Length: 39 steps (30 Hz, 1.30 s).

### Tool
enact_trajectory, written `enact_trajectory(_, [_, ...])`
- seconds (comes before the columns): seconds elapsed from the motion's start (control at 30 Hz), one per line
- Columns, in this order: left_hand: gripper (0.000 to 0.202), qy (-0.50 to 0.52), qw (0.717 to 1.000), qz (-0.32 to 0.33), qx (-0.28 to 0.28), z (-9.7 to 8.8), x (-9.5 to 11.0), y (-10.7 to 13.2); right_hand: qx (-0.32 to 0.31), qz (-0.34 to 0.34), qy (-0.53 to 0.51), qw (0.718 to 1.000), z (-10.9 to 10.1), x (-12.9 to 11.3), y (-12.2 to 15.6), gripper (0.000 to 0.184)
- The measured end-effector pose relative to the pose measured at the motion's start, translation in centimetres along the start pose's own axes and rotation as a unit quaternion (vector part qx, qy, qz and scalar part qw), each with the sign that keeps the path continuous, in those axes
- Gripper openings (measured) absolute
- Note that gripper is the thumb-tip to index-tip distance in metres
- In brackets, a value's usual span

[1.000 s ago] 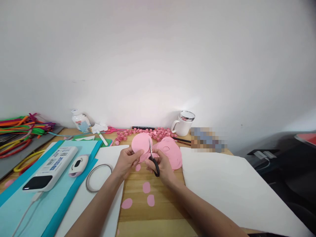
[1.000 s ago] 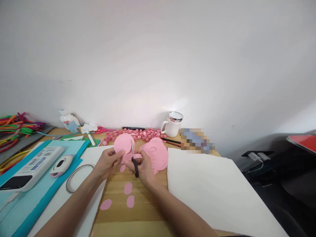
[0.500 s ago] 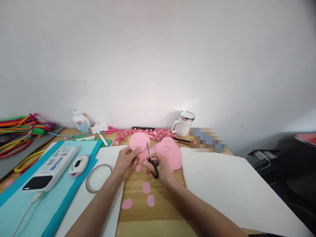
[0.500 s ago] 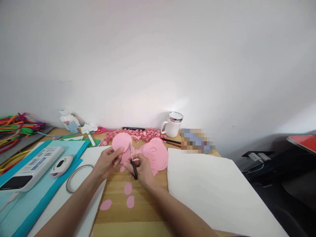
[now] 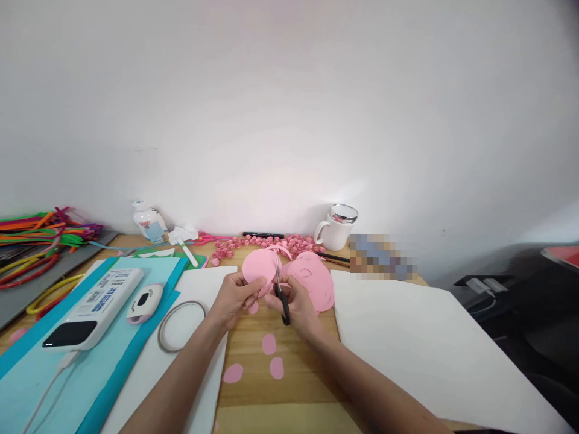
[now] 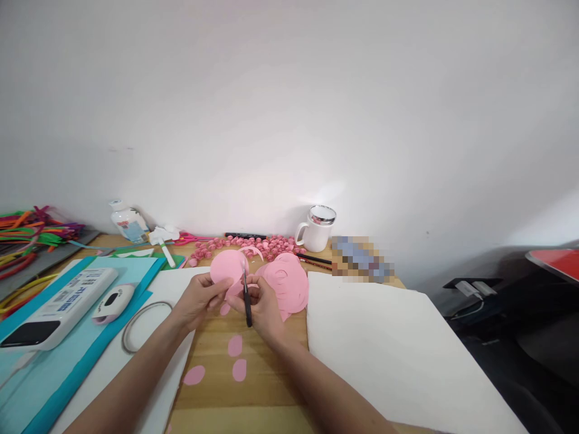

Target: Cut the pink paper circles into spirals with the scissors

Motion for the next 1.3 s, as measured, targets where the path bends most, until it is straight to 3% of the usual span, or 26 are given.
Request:
enact_trajectory(0.73, [0.037,-0.009,1.0,0.015,0.02,-0.5,0.3,-0.1,-0.008,0.014,0.022,1.0,-0.2,1.0,0.0,0.041])
enact_trajectory(1.3, [0.031,0.042,0.999,0.021,-0.013,0.1,0.4,-0.1,0.002,0.027,0.006,1.0,-0.3,1.4,0.0,0.039])
Point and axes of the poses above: each hand's wrist, its own y-axis away from the middle knuckle, its own z-axis out of the palm, x = y × z, the point moved 10 cm from there along -y, towards the middle knuckle, and after that the axes turned 2 degrees about -z, right-handed, at the moved point
